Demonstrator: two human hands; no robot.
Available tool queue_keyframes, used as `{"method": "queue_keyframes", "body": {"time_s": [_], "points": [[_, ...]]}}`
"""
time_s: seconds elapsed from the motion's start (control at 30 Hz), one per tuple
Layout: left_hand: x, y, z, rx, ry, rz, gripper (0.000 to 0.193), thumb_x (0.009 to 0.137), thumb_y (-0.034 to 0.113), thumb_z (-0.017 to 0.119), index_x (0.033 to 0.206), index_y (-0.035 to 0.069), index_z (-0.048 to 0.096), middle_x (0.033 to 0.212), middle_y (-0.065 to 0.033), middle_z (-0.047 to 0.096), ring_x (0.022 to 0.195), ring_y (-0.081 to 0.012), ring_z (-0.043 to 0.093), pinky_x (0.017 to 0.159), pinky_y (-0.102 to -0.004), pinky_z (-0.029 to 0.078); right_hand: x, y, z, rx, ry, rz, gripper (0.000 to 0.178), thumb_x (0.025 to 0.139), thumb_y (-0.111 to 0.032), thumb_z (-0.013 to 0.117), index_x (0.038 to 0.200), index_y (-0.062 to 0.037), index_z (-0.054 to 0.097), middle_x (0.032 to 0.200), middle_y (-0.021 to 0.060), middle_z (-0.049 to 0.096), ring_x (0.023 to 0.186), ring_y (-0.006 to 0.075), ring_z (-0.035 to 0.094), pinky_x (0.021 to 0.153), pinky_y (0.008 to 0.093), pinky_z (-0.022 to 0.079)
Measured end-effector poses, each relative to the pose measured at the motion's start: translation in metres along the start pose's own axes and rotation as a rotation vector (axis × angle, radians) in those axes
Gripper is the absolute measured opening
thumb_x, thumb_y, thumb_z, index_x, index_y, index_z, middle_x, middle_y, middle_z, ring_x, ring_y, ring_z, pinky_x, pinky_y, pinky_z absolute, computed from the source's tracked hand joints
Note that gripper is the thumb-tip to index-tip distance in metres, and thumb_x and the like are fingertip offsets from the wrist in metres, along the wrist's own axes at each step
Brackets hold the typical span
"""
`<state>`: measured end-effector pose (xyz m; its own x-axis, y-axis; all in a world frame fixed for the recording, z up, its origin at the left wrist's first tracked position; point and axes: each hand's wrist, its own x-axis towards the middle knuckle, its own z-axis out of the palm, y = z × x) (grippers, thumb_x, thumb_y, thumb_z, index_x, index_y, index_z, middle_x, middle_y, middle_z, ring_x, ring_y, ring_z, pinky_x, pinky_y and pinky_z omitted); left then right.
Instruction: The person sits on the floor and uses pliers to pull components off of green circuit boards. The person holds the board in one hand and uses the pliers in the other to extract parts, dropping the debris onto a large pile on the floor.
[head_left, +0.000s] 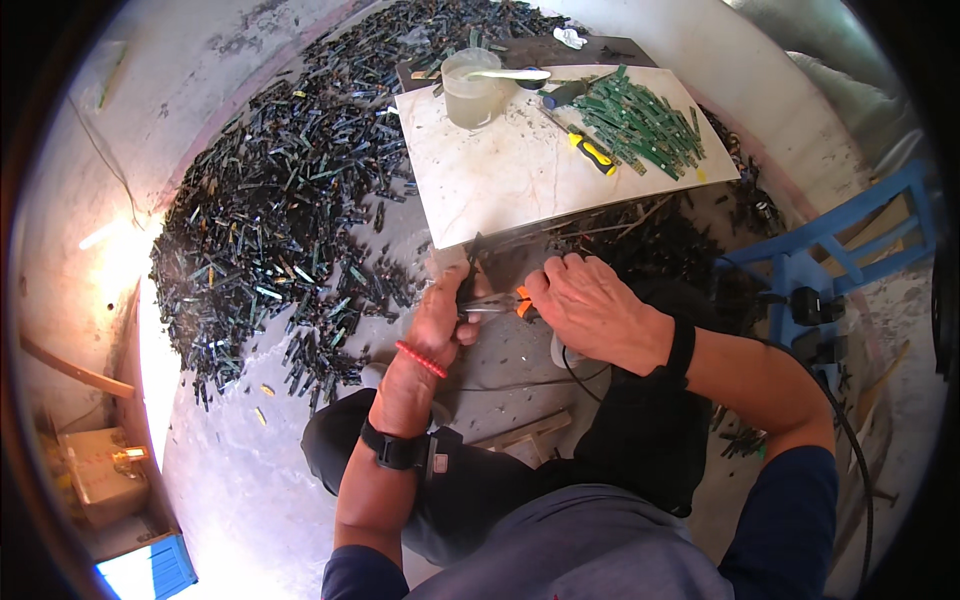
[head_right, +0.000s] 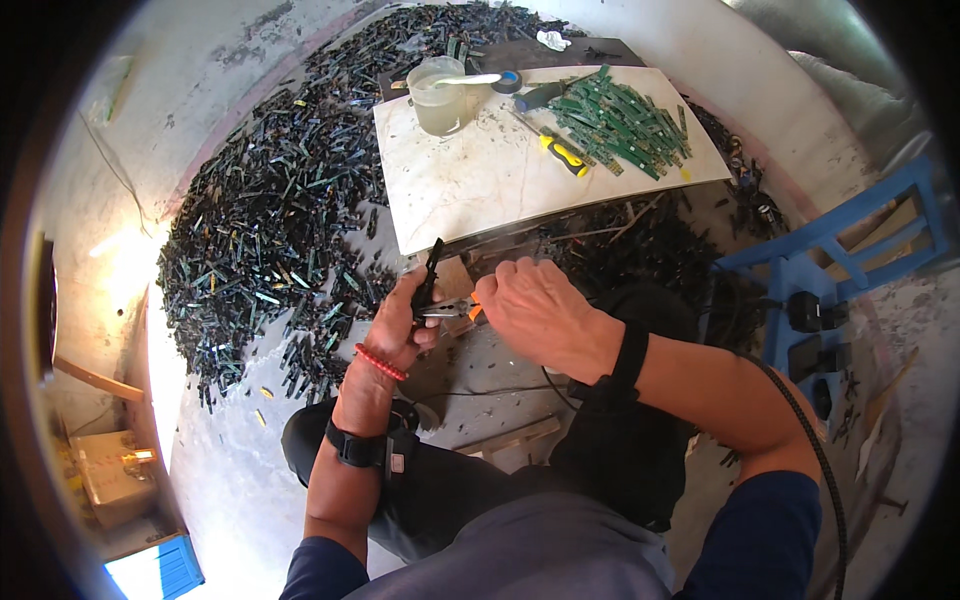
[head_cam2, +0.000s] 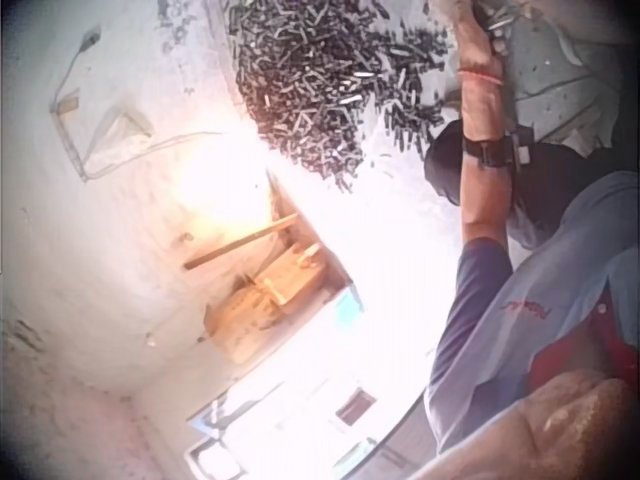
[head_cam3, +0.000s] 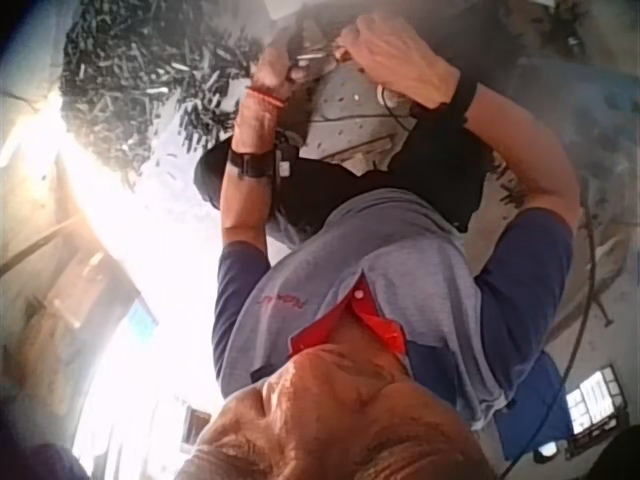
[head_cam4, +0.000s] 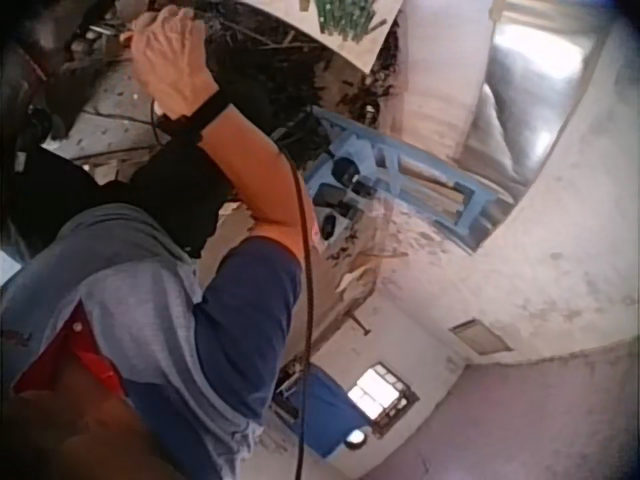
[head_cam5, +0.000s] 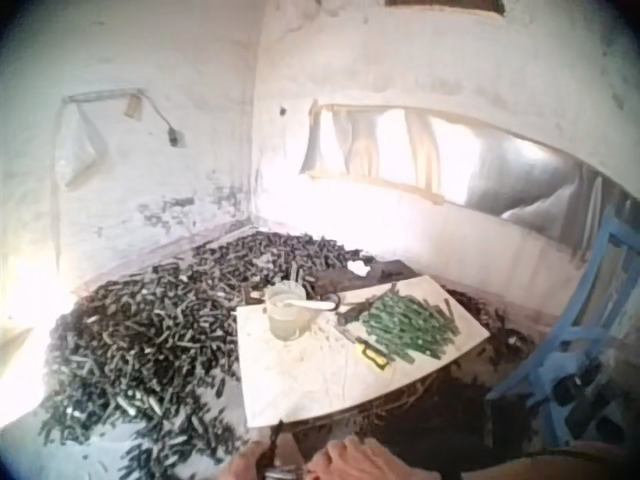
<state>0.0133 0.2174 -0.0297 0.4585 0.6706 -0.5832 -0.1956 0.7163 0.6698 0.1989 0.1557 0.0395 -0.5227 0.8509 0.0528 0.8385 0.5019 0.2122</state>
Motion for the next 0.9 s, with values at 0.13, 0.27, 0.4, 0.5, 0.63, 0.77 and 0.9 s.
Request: {"method": "queue_keyframes", "body": {"time_s": [0.13,0.27,0.4,0.5,0.63,0.77,0.9], "points": [[-0.004,-0.004,0.008,0.052,0.059,0.072,0.038,0.092,0.043,0.043,0.077,0.009,0.051,0.054,0.0008,0.043,0.039,-0.0091,0.032,0.036,-0.0221,0.024,-0.003,-0.002,-0.005,0.143,-0.042,0.013,0.007,0.074,-0.010,0.055,0.077,-0.0031,0.054,0.066,0.0115,0.058,0.062,0.0259,0.059,0.052,0.0353,0.046],[-0.003,-0.012,0.005,0.167,0.113,0.100,0.040,0.092,0.043,0.043,0.073,0.009,0.052,0.057,0.0005,0.046,0.040,-0.0090,0.036,0.034,-0.0226,0.025,-0.008,-0.006,-0.011,0.417,-0.223,0.075,0.011,0.073,-0.007,0.055,0.078,0.0020,0.054,0.067,0.0200,0.059,0.067,0.0343,0.061,0.056,0.0421,0.047],[-0.013,-0.010,0.006,0.323,0.046,0.199,0.045,0.093,0.045,0.041,0.068,0.008,0.052,0.056,0.0000,0.047,0.040,-0.0086,0.038,0.033,-0.0224,0.024,-0.014,-0.013,-0.009,0.573,-0.327,0.163,0.016,0.074,-0.011,0.056,0.081,0.0038,0.055,0.069,0.0223,0.059,0.072,0.0377,0.060,0.061,0.0443,0.047],[-0.015,-0.012,0.003,0.398,-0.003,0.193,0.050,0.092,0.049,0.041,0.067,0.008,0.052,0.053,0.0002,0.045,0.039,-0.0079,0.036,0.033,-0.0217,0.023,-0.015,-0.020,-0.013,0.703,-0.447,0.249,0.018,0.076,-0.015,0.058,0.079,0.0021,0.056,0.070,0.0218,0.059,0.070,0.0392,0.059,0.061,0.0448,0.047],[-0.022,-0.006,0.000,0.358,-0.156,0.130,0.055,0.091,0.055,0.042,0.067,0.007,0.052,0.051,0.0011,0.042,0.037,-0.0065,0.033,0.033,-0.0203,0.022,-0.024,-0.025,-0.006,0.921,-0.442,0.274,0.019,0.077,-0.016,0.057,0.079,0.0029,0.056,0.064,0.0210,0.057,0.064,0.0391,0.057,0.060,0.0428,0.046],[-0.027,-0.002,-0.002,0.322,-0.224,0.055,0.055,0.090,0.056,0.042,0.067,0.007,0.052,0.051,0.0016,0.041,0.037,-0.0058,0.030,0.033,-0.0196,0.019,-0.029,-0.028,0.006,1.105,-0.436,0.195,0.021,0.078,-0.019,0.058,0.078,0.0021,0.056,0.058,0.0136,0.054,0.051,0.0276,0.054,0.054,0.0357,0.044],[-0.026,-0.002,-0.006,0.314,-0.246,0.020,0.055,0.090,0.056,0.042,0.068,0.006,0.052,0.054,0.0005,0.043,0.038,-0.0060,0.030,0.034,-0.0203,0.019,-0.029,-0.034,-0.011,1.615,-0.746,0.490,0.022,0.081,-0.022,0.058,0.077,-0.0007,0.056,0.059,0.0055,0.054,0.050,0.0141,0.050,0.051,0.0285,0.042]]}}
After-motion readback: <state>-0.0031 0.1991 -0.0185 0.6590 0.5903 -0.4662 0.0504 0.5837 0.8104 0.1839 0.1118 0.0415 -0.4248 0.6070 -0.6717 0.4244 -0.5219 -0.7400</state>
